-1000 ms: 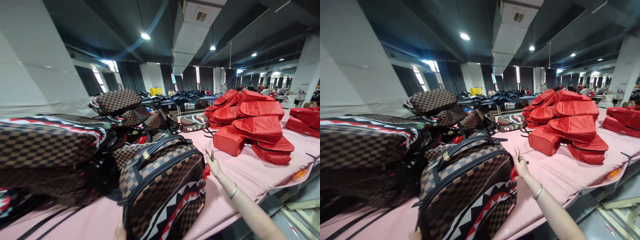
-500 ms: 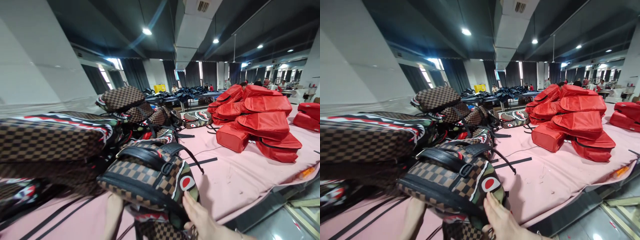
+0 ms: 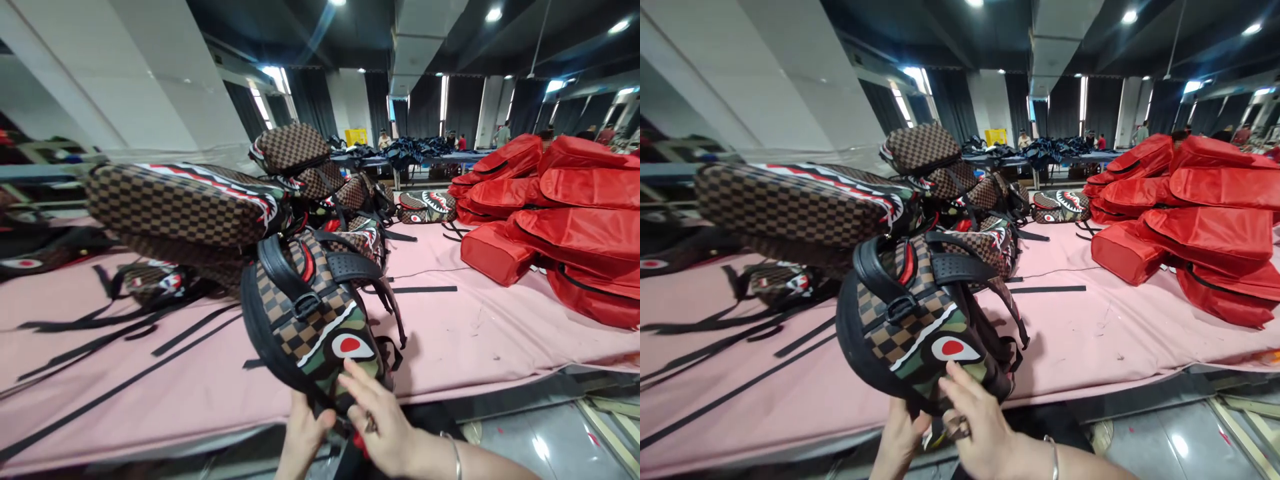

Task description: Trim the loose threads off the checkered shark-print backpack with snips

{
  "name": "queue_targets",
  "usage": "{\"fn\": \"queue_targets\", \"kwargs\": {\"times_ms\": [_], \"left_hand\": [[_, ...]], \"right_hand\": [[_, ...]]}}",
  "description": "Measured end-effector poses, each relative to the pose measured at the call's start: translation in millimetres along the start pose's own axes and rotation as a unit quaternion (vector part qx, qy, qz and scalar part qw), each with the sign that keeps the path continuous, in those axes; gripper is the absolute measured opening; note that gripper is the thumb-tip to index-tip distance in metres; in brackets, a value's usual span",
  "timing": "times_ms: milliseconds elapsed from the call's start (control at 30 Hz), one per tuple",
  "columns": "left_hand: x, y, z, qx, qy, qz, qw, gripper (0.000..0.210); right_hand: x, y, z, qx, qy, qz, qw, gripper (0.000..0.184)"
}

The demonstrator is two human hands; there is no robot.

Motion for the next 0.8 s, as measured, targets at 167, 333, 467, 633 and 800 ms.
{"fn": "queue_targets", "kwargs": {"times_ms": [167,333,467,633,800], "left_hand": [[2,-10.2,0,0.092,0.084,-0.036,0.992,0.061],[12,-13.8,9,0.147,0.081,0.034,0.985,0.057],[10,-13.2,8,0.120,0.097,0.029,0.988,0.058],[-5,-23.4,2,0.046,0.073,-0.063,0.994,0.057],[-9,-31.7,0,0.021,0.071,-0.085,0.994,0.054]], "right_hand": [[-20,39,23,-0.068,-0.032,0.097,0.992,0.027],[-31,49,50,-0.263,-0.005,-0.008,0.965,0.041],[-26,38,56,-0.387,0.024,-0.072,0.919,0.030],[-22,27,62,-0.416,0.028,-0.084,0.905,0.022],[-21,31,67,-0.419,0.027,-0.109,0.901,0.021]]}}
Point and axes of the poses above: each hand's wrist, its own x-axis towards the middle knuckle, its own y-axis out of the back of the hand, z = x × y, the point moved 5 cm from there along x, towards the middle knuckle, and after that the axes turned 6 degrees about x, right-handed, at the moved point
